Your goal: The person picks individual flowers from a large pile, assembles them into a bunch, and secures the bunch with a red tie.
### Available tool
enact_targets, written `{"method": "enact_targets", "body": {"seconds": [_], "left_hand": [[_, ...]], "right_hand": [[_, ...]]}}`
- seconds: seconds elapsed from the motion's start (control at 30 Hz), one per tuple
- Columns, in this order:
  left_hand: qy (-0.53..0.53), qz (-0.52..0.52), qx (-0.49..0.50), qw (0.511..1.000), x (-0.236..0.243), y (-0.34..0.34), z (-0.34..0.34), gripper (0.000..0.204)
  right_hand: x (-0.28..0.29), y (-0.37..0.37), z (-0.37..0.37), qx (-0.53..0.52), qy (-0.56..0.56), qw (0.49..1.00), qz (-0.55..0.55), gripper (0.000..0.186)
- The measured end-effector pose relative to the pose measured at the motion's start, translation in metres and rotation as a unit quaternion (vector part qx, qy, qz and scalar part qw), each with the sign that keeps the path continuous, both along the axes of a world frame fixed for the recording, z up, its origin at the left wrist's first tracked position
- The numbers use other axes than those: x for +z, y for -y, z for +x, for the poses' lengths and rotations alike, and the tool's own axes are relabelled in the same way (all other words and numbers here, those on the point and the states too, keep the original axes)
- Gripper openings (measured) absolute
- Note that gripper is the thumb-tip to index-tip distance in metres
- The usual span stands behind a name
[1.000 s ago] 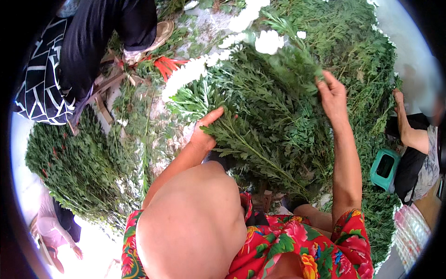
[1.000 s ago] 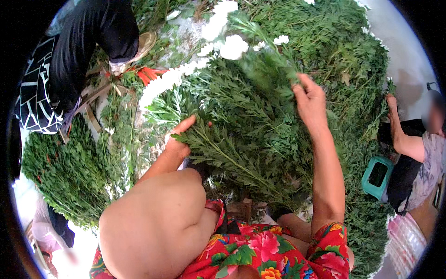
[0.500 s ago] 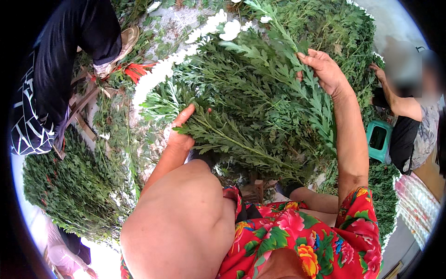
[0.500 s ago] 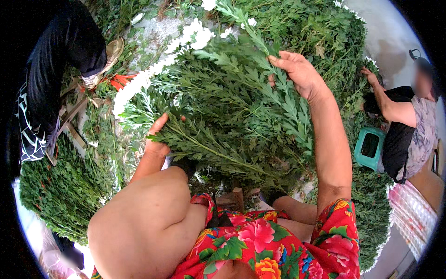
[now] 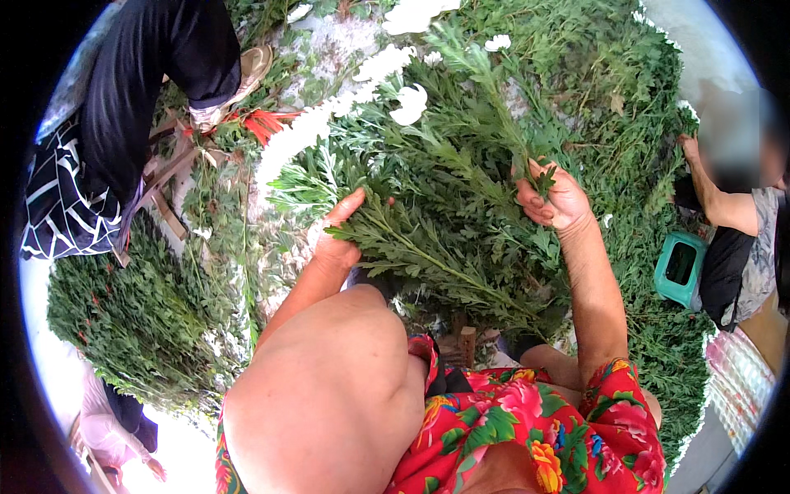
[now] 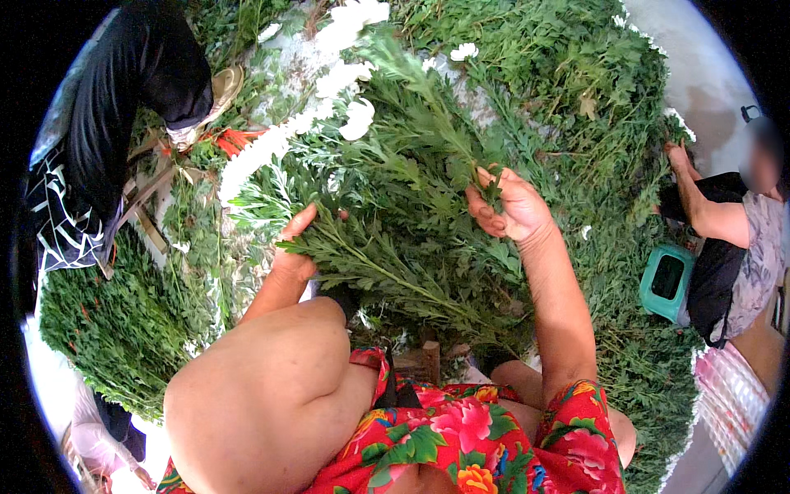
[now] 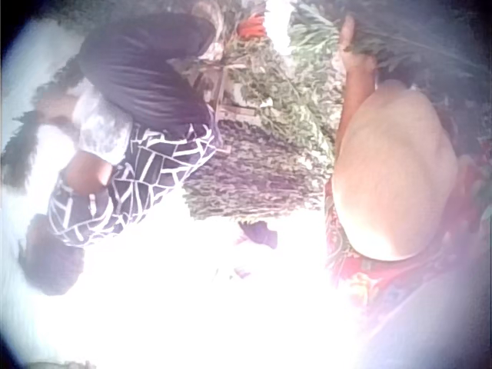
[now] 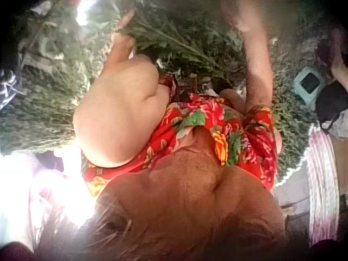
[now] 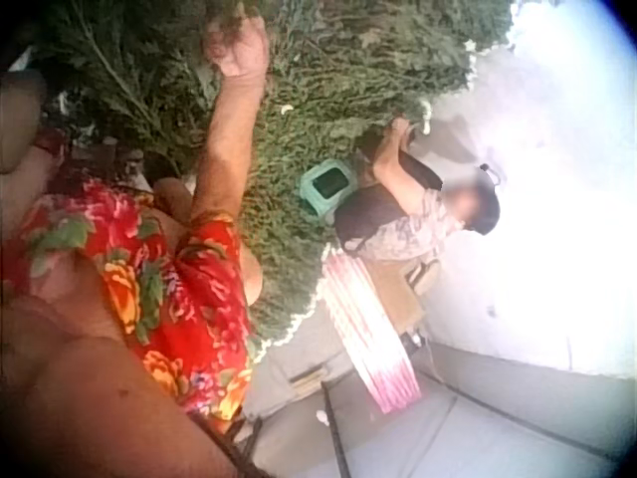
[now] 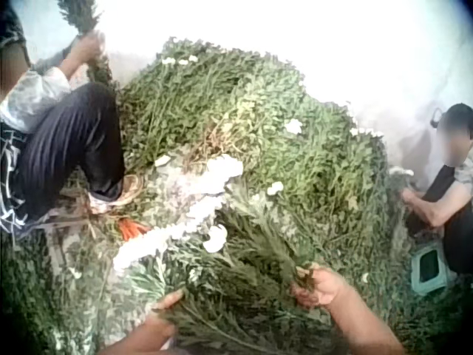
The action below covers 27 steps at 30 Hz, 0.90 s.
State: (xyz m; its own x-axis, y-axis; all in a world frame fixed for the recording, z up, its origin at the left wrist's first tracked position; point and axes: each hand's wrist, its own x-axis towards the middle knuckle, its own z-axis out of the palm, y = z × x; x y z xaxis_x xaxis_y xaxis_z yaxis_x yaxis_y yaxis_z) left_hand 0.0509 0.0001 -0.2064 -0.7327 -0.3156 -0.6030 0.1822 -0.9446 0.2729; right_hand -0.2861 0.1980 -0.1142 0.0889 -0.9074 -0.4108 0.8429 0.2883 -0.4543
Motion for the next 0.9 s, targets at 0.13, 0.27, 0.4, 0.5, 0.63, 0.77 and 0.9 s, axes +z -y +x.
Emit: {"method": "enact_targets", "body": {"seconds": [0.13, 0.27, 0.4, 0.5, 0.63, 0.77, 0.9], "left_hand": [[0.004, 0.010, 0.000, 1.000, -0.005, -0.001, 0.005, 0.040], [-0.003, 0.010, 0.002, 1.000, 0.001, -0.003, 0.007, 0.043], [0.040, -0.012, -0.007, 0.999, 0.010, -0.001, 0.013, 0.045], [0.003, 0.011, -0.002, 1.000, 0.006, -0.001, 0.007, 0.044], [-0.057, 0.008, -0.016, 0.998, 0.007, 0.000, -0.002, 0.050], [-0.062, 0.005, -0.017, 0.998, 0.012, 0.000, -0.002, 0.054], [-0.083, 0.013, -0.025, 0.996, 0.017, 0.001, 0.001, 0.054]], "right_hand": [[-0.006, 0.024, 0.027, -0.041, -0.187, 0.954, 0.231, 0.033], [-0.037, 0.023, 0.003, 0.023, -0.779, 0.623, 0.069, 0.039], [-0.067, 0.037, -0.080, -0.071, -0.867, 0.460, 0.180, 0.031], [-0.112, 0.029, -0.127, 0.073, -0.871, 0.350, 0.337, 0.056], [-0.115, 0.023, -0.135, 0.070, -0.863, 0.394, 0.309, 0.043], [-0.056, 0.060, -0.080, -0.223, -0.878, 0.422, 0.031, 0.030], [0.064, 0.102, 0.007, -0.115, -0.922, 0.351, -0.116, 0.045]]}}
